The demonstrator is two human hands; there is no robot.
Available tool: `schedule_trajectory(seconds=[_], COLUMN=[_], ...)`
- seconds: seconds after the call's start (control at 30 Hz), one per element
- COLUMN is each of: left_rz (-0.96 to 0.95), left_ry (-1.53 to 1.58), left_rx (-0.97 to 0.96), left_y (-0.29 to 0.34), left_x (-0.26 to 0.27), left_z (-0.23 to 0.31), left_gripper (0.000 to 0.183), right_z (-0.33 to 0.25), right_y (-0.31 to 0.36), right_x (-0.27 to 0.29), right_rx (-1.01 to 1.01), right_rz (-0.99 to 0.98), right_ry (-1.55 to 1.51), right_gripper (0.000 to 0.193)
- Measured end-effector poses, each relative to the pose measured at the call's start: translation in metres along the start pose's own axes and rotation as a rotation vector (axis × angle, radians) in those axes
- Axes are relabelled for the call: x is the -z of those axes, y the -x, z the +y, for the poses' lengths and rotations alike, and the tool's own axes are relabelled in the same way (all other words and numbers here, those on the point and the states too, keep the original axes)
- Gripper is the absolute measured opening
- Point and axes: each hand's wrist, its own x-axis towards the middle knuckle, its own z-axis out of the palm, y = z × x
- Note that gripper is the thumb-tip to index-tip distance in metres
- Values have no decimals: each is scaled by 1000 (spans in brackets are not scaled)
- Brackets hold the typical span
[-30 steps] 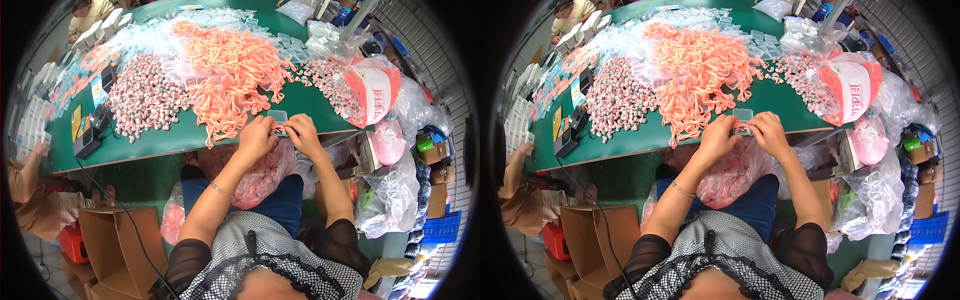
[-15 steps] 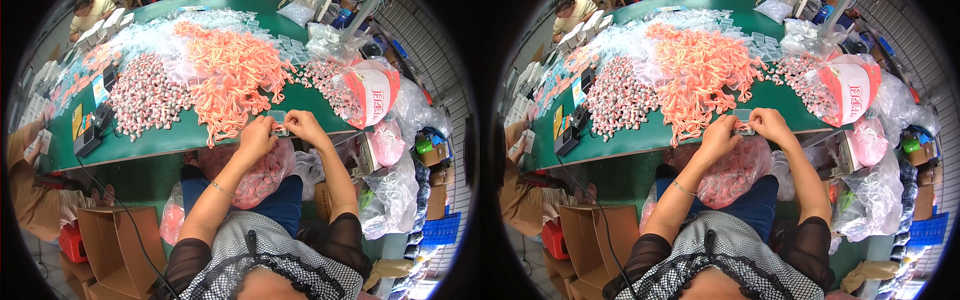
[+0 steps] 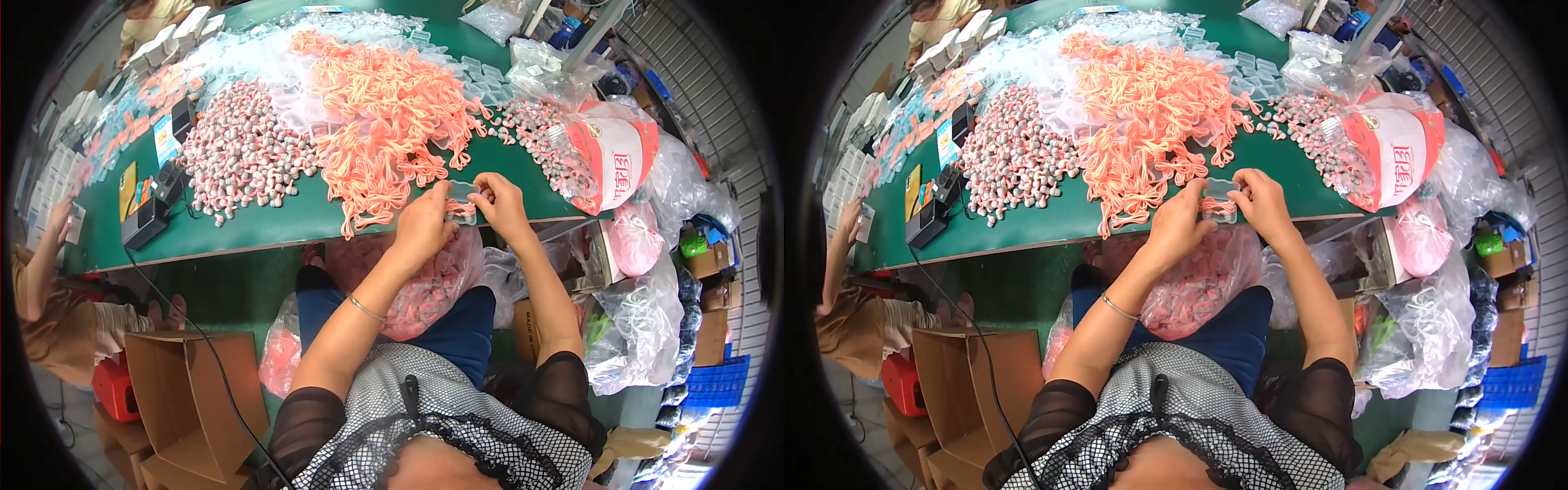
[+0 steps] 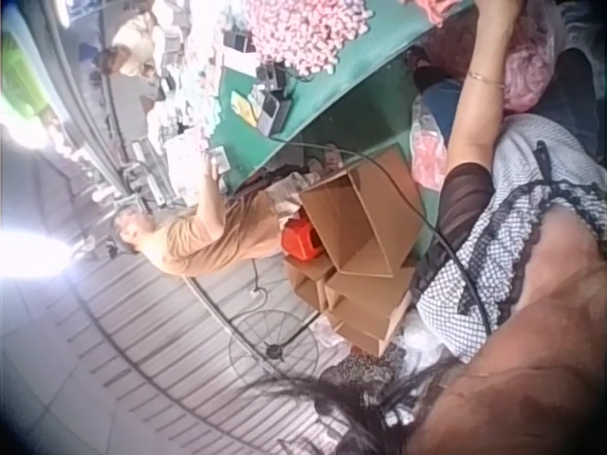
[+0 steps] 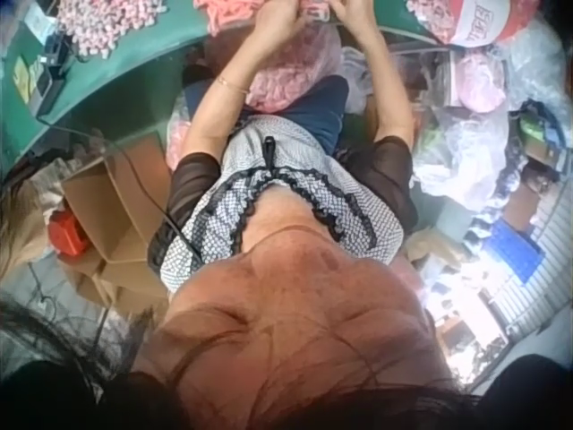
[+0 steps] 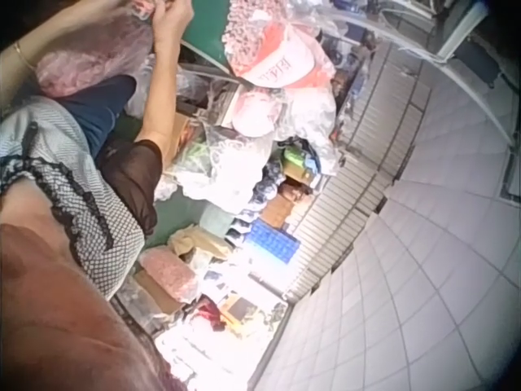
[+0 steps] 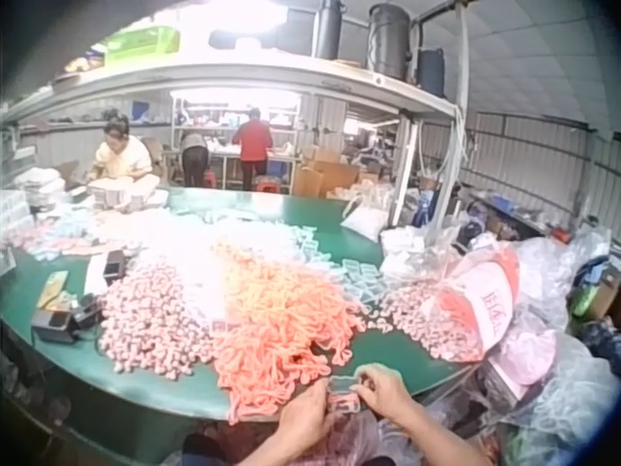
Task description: Placing small pink components into clear plastic hinge-top containers and organizing them into bags or piles.
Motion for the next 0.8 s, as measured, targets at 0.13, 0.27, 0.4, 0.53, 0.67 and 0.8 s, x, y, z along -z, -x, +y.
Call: schedule_trajectory(seconds=[0.13,0.27,0.4,0.53,0.67,0.8], left_rz=[-18,17,80,79,174,231], left_ry=[47,41,24,-3,-36,-60], left_rx=[26,36,-26,62,61,106], left_y=[1,2,7,9,10,7], left_x=[1,-4,-1,-1,-6,-9], left_z=[1,-5,-3,-2,0,6], left_gripper=[67,62,47,23,18,17], right_z=[-5,-8,-6,-7,-6,-6], right_y=[13,32,43,45,49,49], right_x=[-2,-14,-26,-31,-35,-36], right_rx=[238,326,334,352,380,409], right_rz=[136,260,352,381,405,413], right_ry=[60,100,112,118,134,126], right_gripper=[13,12,15,17,17,17])
